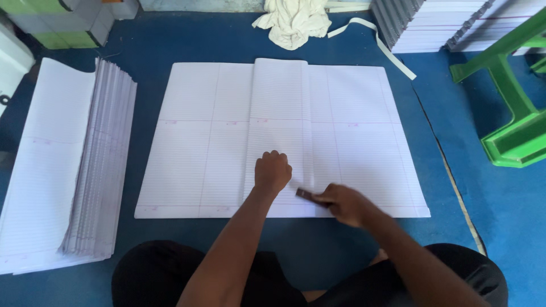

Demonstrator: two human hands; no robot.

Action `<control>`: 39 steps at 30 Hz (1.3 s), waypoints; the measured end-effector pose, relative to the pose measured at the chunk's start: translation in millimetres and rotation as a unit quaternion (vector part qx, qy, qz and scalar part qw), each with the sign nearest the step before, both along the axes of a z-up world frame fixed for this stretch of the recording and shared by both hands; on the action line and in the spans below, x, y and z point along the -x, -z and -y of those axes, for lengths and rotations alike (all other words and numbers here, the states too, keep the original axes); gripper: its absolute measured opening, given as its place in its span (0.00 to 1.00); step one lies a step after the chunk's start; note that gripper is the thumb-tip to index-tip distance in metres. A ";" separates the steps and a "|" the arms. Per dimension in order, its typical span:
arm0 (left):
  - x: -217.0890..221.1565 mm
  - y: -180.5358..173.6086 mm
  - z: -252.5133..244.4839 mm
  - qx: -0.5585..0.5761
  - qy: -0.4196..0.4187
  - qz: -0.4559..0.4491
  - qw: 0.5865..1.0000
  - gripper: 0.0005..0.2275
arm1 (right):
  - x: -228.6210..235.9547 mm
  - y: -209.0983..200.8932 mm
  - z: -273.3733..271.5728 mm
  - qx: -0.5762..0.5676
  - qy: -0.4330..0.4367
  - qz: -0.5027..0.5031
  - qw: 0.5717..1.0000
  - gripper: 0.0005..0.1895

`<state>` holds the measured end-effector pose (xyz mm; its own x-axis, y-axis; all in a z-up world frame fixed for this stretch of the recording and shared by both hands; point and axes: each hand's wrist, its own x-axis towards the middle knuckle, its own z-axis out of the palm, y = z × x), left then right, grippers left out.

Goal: The person folds large lined paper sheets in half and uses a small wooden block to press and crease the fold. They repeat this process for multiple sheets, stacking the finished ones to the side.

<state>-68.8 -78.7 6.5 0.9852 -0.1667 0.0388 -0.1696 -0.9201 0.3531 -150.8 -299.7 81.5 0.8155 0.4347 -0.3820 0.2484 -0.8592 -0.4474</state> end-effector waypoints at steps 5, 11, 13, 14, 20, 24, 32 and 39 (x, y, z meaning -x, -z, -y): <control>0.0 -6.2 21.2 -0.022 0.005 -0.040 0.999 0.09 | -38.9 -10.1 61.1 0.032 0.110 0.031 0.993 0.27; 1.2 -8.0 49.6 -0.037 0.015 -0.008 0.999 0.21 | -59.6 -17.2 165.1 0.070 0.307 -0.020 0.949 0.32; -1.2 -11.2 60.3 -0.048 0.017 -0.051 0.997 0.23 | -56.7 -5.9 199.1 0.066 0.323 0.010 0.944 0.32; -1.6 -12.9 65.7 -0.052 0.010 -0.070 0.996 0.24 | -53.9 2.3 215.4 0.091 0.339 0.021 0.936 0.32; -9.9 -19.5 87.5 -0.104 -0.023 -0.094 0.990 0.31 | -42.4 61.2 295.7 0.183 0.431 0.054 0.882 0.39; -18.5 -16.5 94.0 -0.124 -0.026 -0.067 0.990 0.30 | -34.3 90.1 326.2 0.193 0.470 0.052 0.860 0.41; -34.7 -13.1 101.5 -0.093 -0.013 -0.090 0.992 0.30 | -39.3 85.4 304.9 0.248 0.465 0.014 0.850 0.35; -55.6 9.8 96.0 -0.100 -0.016 -0.040 0.994 0.16 | -45.7 51.6 254.6 0.201 0.382 0.066 0.899 0.32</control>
